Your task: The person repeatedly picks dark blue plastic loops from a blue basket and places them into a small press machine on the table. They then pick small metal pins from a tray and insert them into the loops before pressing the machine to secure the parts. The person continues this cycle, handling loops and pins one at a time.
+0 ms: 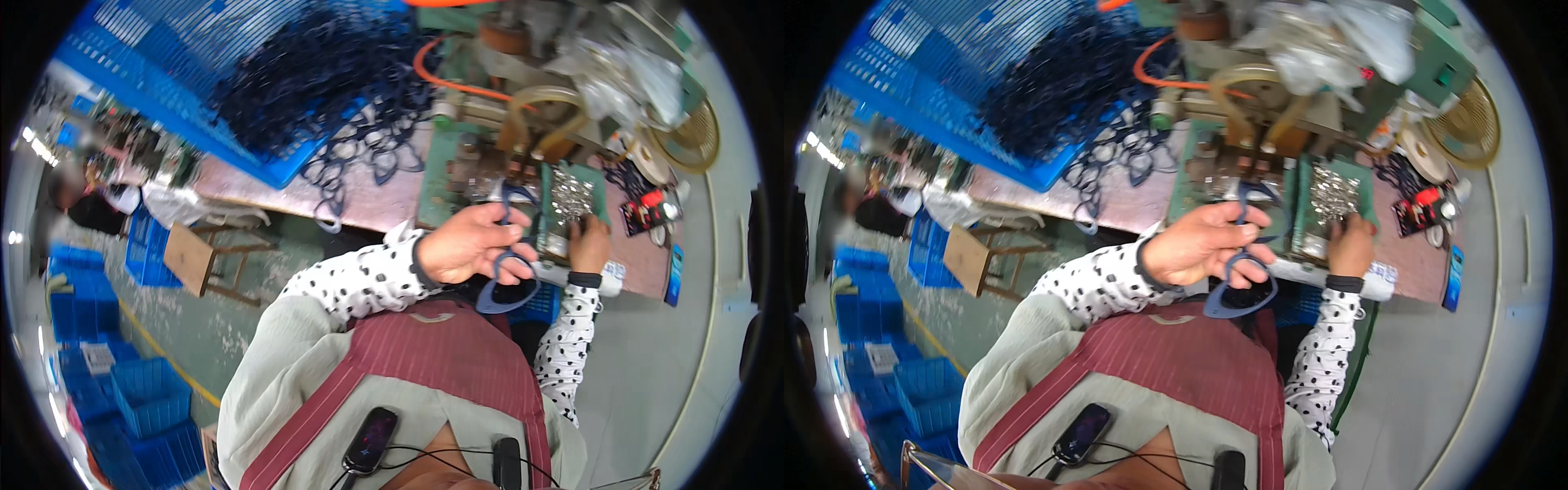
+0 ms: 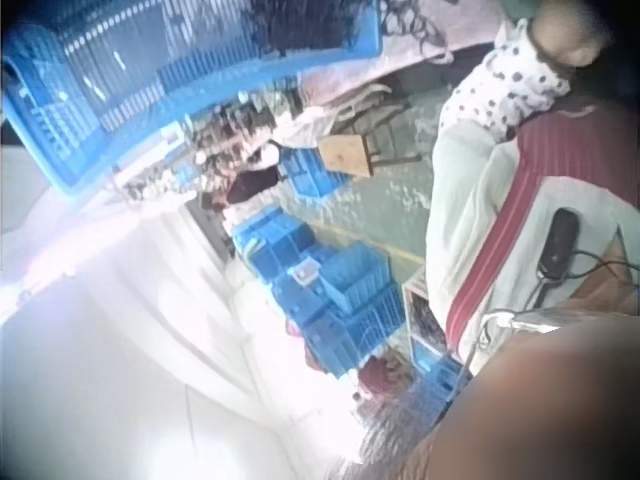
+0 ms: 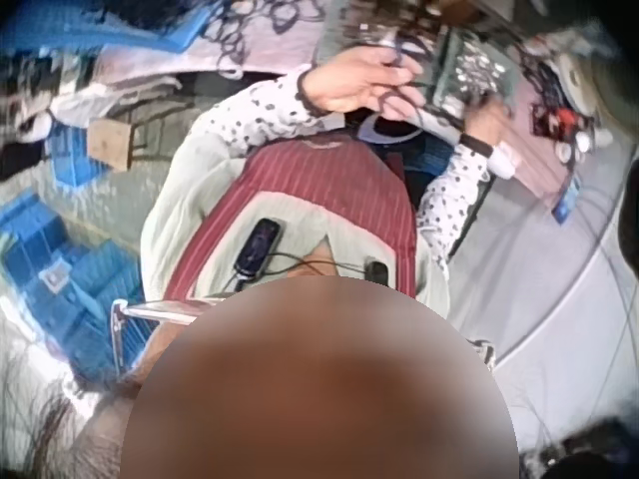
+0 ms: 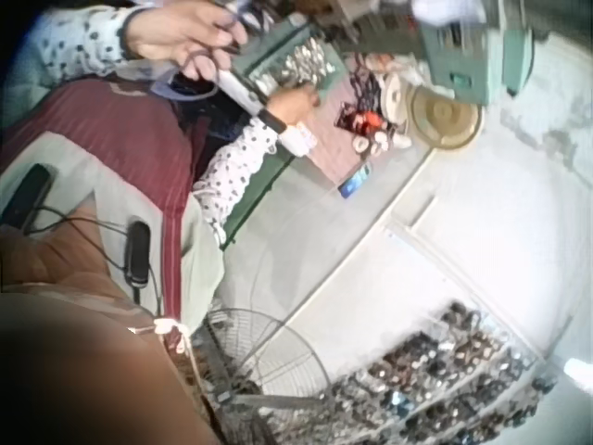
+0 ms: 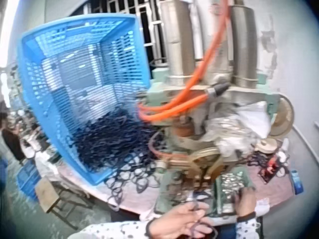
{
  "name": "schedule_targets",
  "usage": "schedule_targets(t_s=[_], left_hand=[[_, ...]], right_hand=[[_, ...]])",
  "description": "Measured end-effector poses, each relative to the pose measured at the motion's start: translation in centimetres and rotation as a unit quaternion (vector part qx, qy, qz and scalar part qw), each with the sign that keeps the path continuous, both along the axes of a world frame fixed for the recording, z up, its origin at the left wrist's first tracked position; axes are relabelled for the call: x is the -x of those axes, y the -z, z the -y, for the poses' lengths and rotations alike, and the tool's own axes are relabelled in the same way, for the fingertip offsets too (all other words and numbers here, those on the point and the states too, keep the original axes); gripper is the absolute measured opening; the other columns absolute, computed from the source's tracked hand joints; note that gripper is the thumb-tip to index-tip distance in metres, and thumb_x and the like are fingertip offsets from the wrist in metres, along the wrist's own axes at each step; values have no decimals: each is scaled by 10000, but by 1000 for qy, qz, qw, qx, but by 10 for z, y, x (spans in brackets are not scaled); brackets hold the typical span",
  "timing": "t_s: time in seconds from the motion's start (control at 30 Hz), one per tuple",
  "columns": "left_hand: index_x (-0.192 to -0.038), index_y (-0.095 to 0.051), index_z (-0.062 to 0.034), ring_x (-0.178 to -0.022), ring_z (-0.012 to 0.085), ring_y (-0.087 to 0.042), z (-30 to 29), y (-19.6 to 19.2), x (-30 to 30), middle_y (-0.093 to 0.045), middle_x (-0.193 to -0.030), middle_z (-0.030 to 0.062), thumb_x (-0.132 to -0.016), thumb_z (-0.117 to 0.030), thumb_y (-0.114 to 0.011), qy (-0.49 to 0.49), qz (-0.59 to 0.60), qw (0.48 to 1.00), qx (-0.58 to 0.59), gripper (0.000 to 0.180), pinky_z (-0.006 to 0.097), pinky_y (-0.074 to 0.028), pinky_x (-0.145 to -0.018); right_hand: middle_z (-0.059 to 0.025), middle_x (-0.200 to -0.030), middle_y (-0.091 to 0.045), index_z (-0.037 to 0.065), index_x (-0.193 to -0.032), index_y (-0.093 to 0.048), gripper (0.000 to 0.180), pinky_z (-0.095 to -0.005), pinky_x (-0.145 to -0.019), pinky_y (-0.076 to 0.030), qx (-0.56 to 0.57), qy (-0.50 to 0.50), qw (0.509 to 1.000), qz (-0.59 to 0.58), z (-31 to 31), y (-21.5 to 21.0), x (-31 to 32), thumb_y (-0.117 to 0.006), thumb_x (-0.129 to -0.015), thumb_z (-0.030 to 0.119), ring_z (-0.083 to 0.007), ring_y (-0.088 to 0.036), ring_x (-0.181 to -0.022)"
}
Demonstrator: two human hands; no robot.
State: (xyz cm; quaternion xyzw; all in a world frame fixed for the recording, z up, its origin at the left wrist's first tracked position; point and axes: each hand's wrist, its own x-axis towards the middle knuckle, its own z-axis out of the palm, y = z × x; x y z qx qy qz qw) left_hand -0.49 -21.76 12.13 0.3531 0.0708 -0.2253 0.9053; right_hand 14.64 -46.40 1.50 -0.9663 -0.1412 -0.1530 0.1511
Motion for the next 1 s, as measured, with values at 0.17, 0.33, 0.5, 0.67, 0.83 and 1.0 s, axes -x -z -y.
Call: schedule_targets(t_s=[0.17, 0.33, 0.5, 0.67, 0.83, 1.0], left_hand=[[-1293, -385, -10, -791, 218, -700, 0, -3, 11, -636, -1068, 165, -1006, -196, -501, -16, 38, 996, -82, 361, 295, -586, -668], [-1064, -666, -43, -824, 287, -660, -66, 68, 37, -640, -988, 170, -916, -114, -588, -268, 326, 546, -724, 182, 366, -551, -702], [-1221, -584, -79, -802, 385, -614, -160, 103, 75, -606, -918, 199, -824, -379, -704, -303, -44, 335, -891, 513, 467, -504, -668], [-1170, -603, -75, -800, 372, -616, -188, 159, 55, -625, -938, 178, -802, -415, -714, -345, -60, 277, -895, 513, 485, -488, -672], [-1096, -604, -72, -1025, 314, -553, -146, 147, 11, -601, -1065, 123, -810, -273, -717, -380, 184, 325, -847, 368, 451, -392, -850], [-1072, -584, -19, -893, 344, -588, -126, 121, -6, -571, -1025, 174, -854, -74, -666, -426, 307, 446, -725, 240, 357, -489, -753]], right_hand=[[-165, -911, -665, 33, -931, -698, 170, -388, -759, -492, -222, -44, 974, 1, 3, 11, -22, -669, -867, 188, -325, -630, -842], [-142, -949, -686, 25, -990, -699, 193, -347, -791, -500, -276, -22, 961, 13, 2, 14, -20, -637, -904, 187, -272, -650, -858], [-132, -932, -698, 37, -1030, -674, 215, -357, -742, -512, -258, 16, 965, 48, 2, 17, -11, -608, -925, 214, -248, -665, -826], [-111, -862, -694, 42, -1049, -645, 203, -335, -670, -517, -269, 29, 961, 52, 3, 23, -17, -587, -941, 204, -227, -667, -734], [-83, -830, -690, 28, -1030, -603, 165, -299, -576, -495, -323, 15, 946, 13, -1, 10, -12, -553, -963, 170, -149, -668, -663], [-93, -861, -696, 9, -970, -636, 105, -285, -651, -498, -333, -52, 941, 25, -9, 2, -9, -606, -906, 86, -164, -672, -736]])
